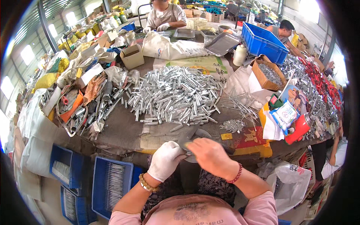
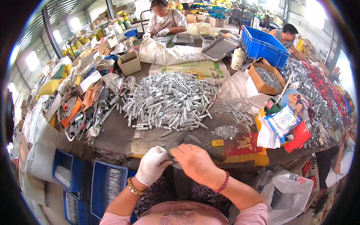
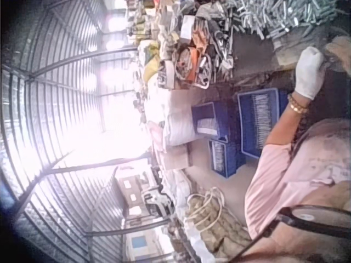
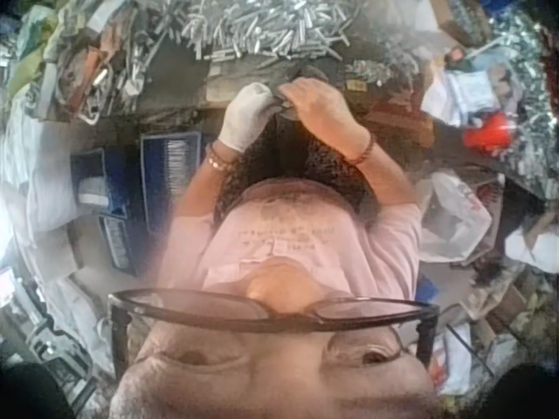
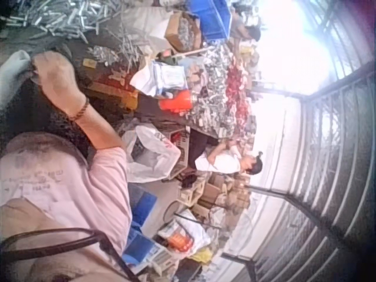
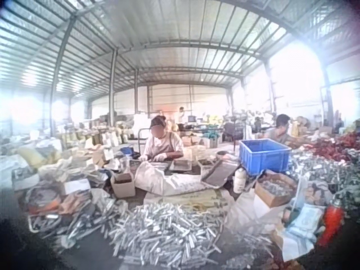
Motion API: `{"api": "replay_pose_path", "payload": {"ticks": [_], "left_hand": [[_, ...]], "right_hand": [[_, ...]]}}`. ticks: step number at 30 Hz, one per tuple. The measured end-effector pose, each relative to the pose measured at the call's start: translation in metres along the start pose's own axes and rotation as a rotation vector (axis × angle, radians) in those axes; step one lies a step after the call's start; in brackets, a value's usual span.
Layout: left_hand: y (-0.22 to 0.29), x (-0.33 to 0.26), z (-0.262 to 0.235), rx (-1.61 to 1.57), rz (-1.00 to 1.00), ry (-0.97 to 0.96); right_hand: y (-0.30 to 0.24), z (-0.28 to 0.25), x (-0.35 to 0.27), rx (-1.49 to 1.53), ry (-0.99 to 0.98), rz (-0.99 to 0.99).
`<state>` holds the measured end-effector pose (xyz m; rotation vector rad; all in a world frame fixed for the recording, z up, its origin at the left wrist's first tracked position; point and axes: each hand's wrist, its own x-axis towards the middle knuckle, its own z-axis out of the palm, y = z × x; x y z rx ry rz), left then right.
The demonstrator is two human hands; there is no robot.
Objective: The person assembles metal rods by fitting small metal pieces onto each rod and securing them on a metal anvil using a hand tool. The person then places the assembled rods into a blue plastic bin.
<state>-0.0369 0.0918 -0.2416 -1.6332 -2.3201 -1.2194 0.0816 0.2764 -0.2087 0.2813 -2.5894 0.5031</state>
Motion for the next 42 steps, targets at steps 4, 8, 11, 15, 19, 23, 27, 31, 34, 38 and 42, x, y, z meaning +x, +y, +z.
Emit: {"api": "replay_pose_path", "payload": {"ticks": [4,8,11,15,19,23,27,31,34,38,42], "left_hand": [[-0.002,-0.002,0.002,0.049,-0.002,0.034],[0.001,-0.002,-0.003,0.023,-0.020,-0.008],[0.000,-0.003,-0.001,0.010,0.003,0.023],[-0.002,-0.002,-0.001,0.001,0.004,0.016],[-0.001,-0.001,-0.001,0.001,0.000,0.018],[-0.003,-0.001,-0.001,-0.018,0.040,0.052],[-0.006,-0.002,0.000,-0.021,0.018,0.019],[-0.003,-0.004,0.000,0.012,0.020,0.019],[-0.005,-0.005,0.000,0.047,0.013,0.003],[-0.006,-0.005,0.001,0.076,-0.003,0.000],[-0.007,-0.006,0.003,0.004,-0.036,0.032]], "right_hand": [[-0.015,0.006,0.011,0.129,0.070,-0.008],[-0.012,0.006,0.006,0.150,0.148,0.045],[-0.012,0.008,0.000,0.137,0.052,0.107],[-0.010,0.010,0.000,0.131,0.049,0.100],[-0.011,0.011,0.003,0.098,0.073,0.059],[-0.011,0.012,0.002,0.081,0.064,0.045],[-0.014,0.007,0.004,0.064,0.028,0.045],[-0.023,0.002,0.006,-0.010,-0.012,0.015],[-0.024,0.001,0.007,-0.073,-0.024,-0.026],[-0.032,-0.003,0.018,-0.202,-0.164,-0.036],[-0.035,0.001,0.020,-0.305,-0.227,-0.043]]}}
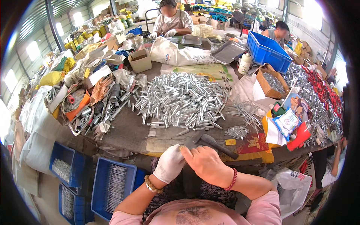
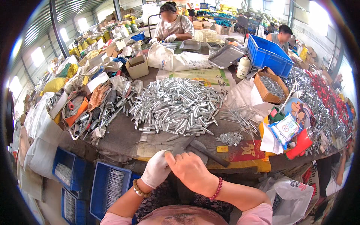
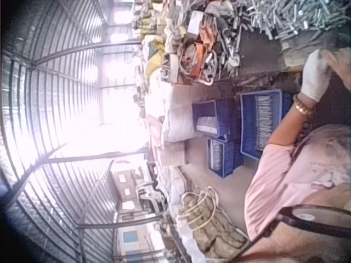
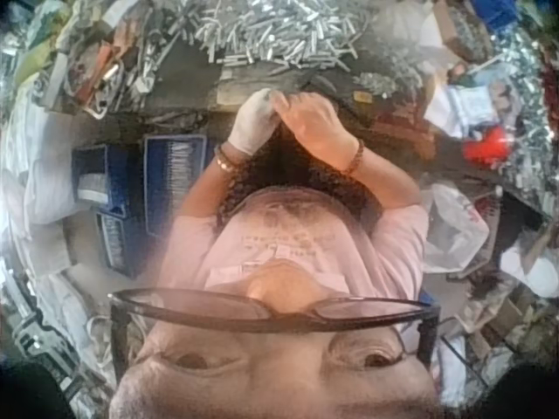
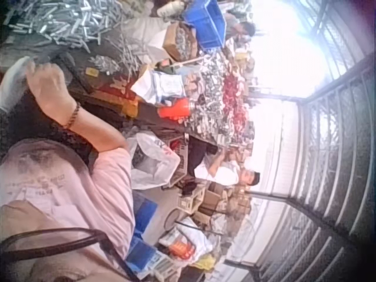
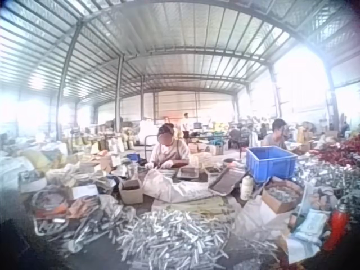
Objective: The person assembles metal rods by fitting small metal pieces onto each rod and securing them on a metal anvil using a hand tool. The person then places the assembled rods into a blue plastic bin.
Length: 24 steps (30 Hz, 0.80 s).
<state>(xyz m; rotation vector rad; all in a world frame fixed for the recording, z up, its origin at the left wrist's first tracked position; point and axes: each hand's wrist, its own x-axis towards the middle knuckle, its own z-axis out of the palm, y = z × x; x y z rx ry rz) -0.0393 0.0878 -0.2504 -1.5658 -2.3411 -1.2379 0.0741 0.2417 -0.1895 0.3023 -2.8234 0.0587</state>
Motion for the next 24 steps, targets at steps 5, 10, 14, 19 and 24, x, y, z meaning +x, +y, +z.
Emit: {"api": "replay_pose_path", "payload": {"ticks": [5,10,14,19,24], "left_hand": [[0.011,0.010,-0.010,0.026,0.018,-0.053],[0.004,0.007,-0.001,-0.017,0.029,-0.045],[0.003,0.006,-0.002,-0.020,0.007,-0.053],[0.005,0.005,-0.004,-0.027,-0.014,-0.019],[0.003,0.009,-0.007,-0.009,0.017,-0.083]], "right_hand": [[0.015,0.008,0.002,0.262,0.146,0.017],[0.022,0.010,-0.004,0.358,0.138,0.074],[0.022,0.020,-0.005,0.419,0.260,0.115],[0.017,0.012,-0.004,0.470,0.177,0.124],[0.015,0.011,-0.007,0.453,0.155,0.128]]}}
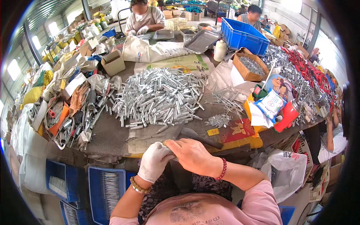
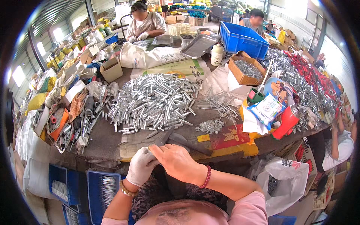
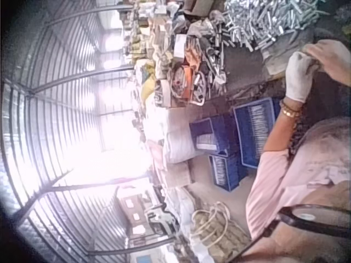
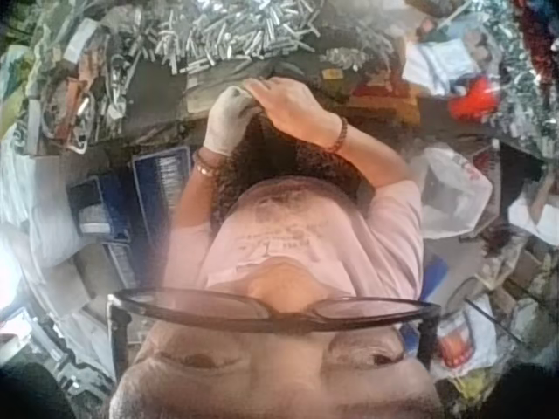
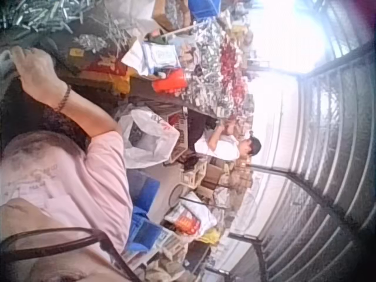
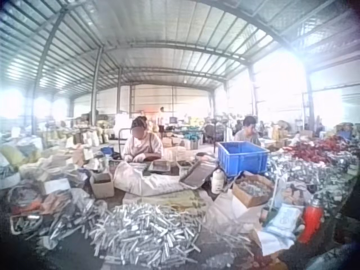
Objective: The person assembles metal rods by fitting small metal pieces onto each rod and securing them on a metal anvil using a hand tool. The person then places the assembled rods into a blue plastic bin.
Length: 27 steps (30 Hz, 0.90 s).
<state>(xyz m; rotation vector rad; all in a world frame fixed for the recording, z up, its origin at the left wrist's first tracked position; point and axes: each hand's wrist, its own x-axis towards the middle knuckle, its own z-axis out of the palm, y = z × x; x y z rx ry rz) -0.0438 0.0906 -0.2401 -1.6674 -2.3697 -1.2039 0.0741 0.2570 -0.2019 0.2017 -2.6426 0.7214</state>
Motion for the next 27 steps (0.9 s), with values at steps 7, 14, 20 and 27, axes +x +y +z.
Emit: {"api": "replay_pose_path", "payload": {"ticks": [7,14,20,27], "left_hand": [[-0.001,0.005,0.000,-0.033,0.057,0.062],[-0.005,-0.002,0.008,-0.047,0.020,0.071],[-0.008,-0.003,0.006,-0.044,0.057,0.053],[-0.003,-0.007,0.008,-0.063,0.027,0.062]], "right_hand": [[0.001,0.000,0.008,-0.020,-0.065,-0.038],[0.012,0.005,-0.006,0.084,0.073,0.032],[0.001,-0.001,0.000,-0.016,0.074,-0.012],[-0.002,-0.007,0.006,-0.027,-0.094,-0.048]]}}
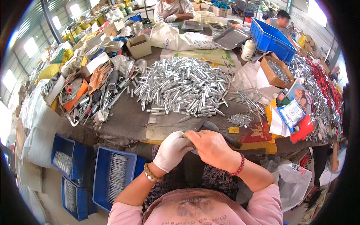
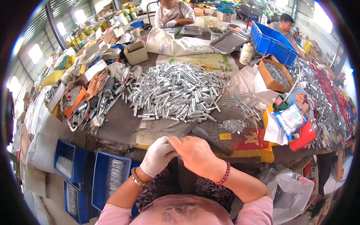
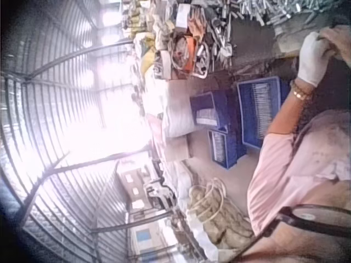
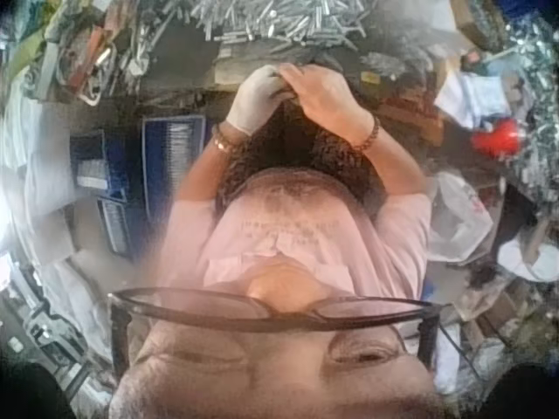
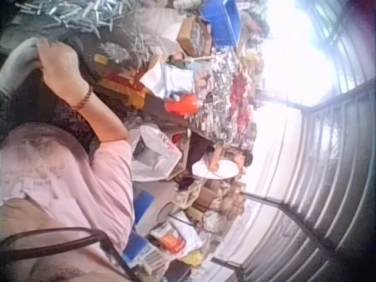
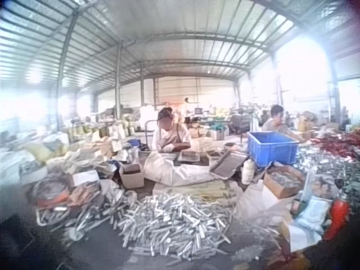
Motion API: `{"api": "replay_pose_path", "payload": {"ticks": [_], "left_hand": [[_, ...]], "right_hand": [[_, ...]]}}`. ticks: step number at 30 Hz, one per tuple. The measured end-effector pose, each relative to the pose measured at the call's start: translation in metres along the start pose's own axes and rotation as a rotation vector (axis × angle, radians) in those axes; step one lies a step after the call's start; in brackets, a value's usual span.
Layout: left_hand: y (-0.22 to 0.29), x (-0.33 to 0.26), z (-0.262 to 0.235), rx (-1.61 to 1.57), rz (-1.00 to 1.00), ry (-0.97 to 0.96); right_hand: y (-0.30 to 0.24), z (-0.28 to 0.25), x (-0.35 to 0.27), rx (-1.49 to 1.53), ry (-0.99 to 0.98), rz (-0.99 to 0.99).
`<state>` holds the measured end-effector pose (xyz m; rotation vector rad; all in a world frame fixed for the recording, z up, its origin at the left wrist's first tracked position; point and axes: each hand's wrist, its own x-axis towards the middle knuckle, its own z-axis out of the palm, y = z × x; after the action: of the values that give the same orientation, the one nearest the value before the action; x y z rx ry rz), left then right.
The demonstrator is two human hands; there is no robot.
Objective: The person assembles metal rods by fitting small metal pieces onto each rod and securing them on a metal anvil using a hand tool. The person then places the assembled rods into a blue plastic bin.
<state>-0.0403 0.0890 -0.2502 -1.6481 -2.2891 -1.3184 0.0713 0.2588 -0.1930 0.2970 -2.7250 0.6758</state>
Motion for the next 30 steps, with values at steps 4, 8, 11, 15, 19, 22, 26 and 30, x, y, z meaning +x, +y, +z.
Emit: {"api": "replay_pose_path", "payload": {"ticks": [4,8,11,15,19,22,26,30], "left_hand": [[0.001,0.006,-0.001,0.015,-0.002,-0.006],[-0.002,0.009,-0.004,0.077,0.011,-0.021],[-0.006,0.005,0.000,0.043,-0.014,-0.008],[-0.004,0.004,0.001,0.043,-0.002,0.017],[0.001,0.004,-0.002,0.005,-0.014,-0.021],[0.001,0.005,-0.002,0.008,-0.013,-0.028],[-0.001,0.004,-0.001,-0.001,-0.019,-0.034],[0.003,0.004,-0.002,-0.019,-0.023,0.005]], "right_hand": [[0.011,0.007,-0.006,0.015,0.087,0.080],[0.015,0.008,-0.001,0.068,0.176,0.042],[0.017,-0.002,-0.003,0.145,0.139,0.090],[0.030,-0.023,-0.018,-0.015,0.184,0.260],[0.044,-0.016,-0.038,-0.271,0.125,0.265],[0.044,-0.015,-0.039,-0.272,0.193,0.280],[0.022,-0.026,-0.054,-0.172,0.271,0.306],[-0.002,-0.039,-0.064,-0.139,0.246,0.291]]}}
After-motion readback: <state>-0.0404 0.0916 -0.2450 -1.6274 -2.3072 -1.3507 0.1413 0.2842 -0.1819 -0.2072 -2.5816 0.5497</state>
